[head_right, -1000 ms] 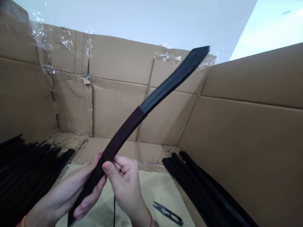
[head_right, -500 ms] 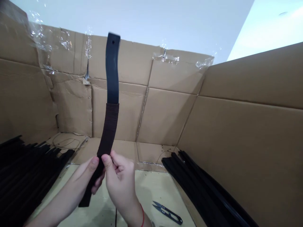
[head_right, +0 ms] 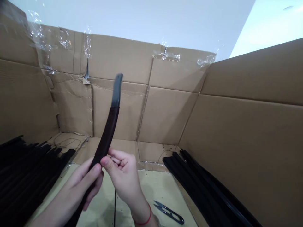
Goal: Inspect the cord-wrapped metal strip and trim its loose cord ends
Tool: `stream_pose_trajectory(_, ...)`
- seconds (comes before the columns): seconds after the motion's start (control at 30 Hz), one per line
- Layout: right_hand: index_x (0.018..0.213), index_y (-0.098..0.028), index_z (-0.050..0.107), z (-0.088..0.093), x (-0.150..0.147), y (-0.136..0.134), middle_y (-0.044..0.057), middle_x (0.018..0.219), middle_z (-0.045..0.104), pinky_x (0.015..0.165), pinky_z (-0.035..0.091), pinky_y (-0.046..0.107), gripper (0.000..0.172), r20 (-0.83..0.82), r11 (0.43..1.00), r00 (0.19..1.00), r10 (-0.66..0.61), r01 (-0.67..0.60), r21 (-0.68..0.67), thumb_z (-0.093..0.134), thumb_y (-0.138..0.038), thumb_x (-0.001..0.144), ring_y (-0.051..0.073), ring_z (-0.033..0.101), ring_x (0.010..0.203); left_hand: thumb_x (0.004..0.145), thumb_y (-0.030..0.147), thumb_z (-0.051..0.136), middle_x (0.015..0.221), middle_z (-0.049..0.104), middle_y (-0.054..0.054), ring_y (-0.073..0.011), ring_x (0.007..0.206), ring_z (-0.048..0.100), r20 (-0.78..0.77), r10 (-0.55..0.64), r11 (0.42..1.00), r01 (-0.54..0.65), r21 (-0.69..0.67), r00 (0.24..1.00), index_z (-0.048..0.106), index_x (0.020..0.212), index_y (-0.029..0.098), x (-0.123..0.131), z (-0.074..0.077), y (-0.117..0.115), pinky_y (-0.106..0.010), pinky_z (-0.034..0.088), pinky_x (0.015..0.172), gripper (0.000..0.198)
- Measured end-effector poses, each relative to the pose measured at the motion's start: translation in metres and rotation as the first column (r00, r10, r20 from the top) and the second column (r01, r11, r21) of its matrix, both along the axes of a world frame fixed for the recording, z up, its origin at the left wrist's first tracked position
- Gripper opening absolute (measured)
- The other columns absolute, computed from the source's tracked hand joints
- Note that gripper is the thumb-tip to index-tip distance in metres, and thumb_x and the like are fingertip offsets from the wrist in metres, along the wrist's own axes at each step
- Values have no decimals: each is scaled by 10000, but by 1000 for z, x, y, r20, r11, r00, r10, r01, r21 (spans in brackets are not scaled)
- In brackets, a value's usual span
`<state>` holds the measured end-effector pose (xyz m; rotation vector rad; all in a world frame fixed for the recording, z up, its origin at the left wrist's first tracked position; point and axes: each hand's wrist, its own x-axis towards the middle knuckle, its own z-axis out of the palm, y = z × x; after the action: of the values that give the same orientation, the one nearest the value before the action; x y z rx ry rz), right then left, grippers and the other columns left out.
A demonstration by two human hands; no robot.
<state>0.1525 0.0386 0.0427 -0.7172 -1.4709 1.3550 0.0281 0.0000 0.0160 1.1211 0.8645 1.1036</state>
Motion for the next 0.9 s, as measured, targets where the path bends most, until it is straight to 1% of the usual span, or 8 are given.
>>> stream_pose_trajectory(0.17,892,-152,763,4,4,-8,-13,567,549,484,400,143,210,-11,994,996,91,-91,-58,772,-325,774,57,468,506,843,648,523,417,311,108,-51,364,195,152,-212,977,206,53,965,522,935,150,-1,-7,2,-200,179,396,506)
stream_pose_trajectory(0.3,892,-116,722,4,-1,-14,10,574,584,413,405,161,249,35,1000,999,-17,17,-3,682,-358,851,87,535,460,872,634,493,534,450,28,-75,521,400,55,-65,998,64,13,996,478,700,159,-1,-10,4,-188,334,529,505)
stream_pose_trajectory(0.4,737,-114,650,4,-4,-14,5,552,585,420,400,146,261,40,1000,999,-2,2,12,643,-328,886,52,475,416,860,633,518,515,406,38,-65,494,364,222,-36,997,50,-60,974,487,673,154,-2,-7,2,-171,308,493,515)
stream_pose_trajectory(0.6,702,-119,603,5,0,-15,33,539,648,476,433,160,329,100,996,991,87,-90,27,557,-336,944,28,395,368,901,623,437,368,216,94,-35,319,161,689,-422,854,513,83,589,506,634,146,-1,-23,14,-157,142,345,552)
stream_pose_trajectory(0.7,651,-139,552,4,-1,-19,12,469,586,394,372,161,367,152,990,982,-110,96,100,555,-372,934,73,501,374,884,710,351,414,364,43,-46,361,323,564,-436,853,522,10,701,548,664,118,0,-26,20,-152,270,388,662)
stream_pose_trajectory(0.77,651,-147,551,4,-3,-20,-3,464,555,373,362,176,374,174,978,967,-188,168,122,549,-396,931,91,522,378,867,697,423,486,474,5,-56,444,436,405,-239,951,296,-85,883,534,664,119,0,-22,20,-149,349,466,622)
stream_pose_trajectory(0.83,726,-137,623,4,-4,-19,0,517,579,428,428,202,322,176,985,971,-160,146,89,597,-409,896,115,570,446,851,665,500,449,468,21,-49,402,410,303,-44,987,89,-136,952,487,641,143,1,-16,16,-142,317,429,563)
stream_pose_trajectory(0.9,880,-126,697,4,-4,-16,7,571,616,504,480,231,294,154,996,984,-87,85,20,674,-416,834,135,599,517,826,708,485,356,345,67,-42,300,255,329,-59,972,129,-195,942,440,617,173,1,-12,12,-159,193,334,577)
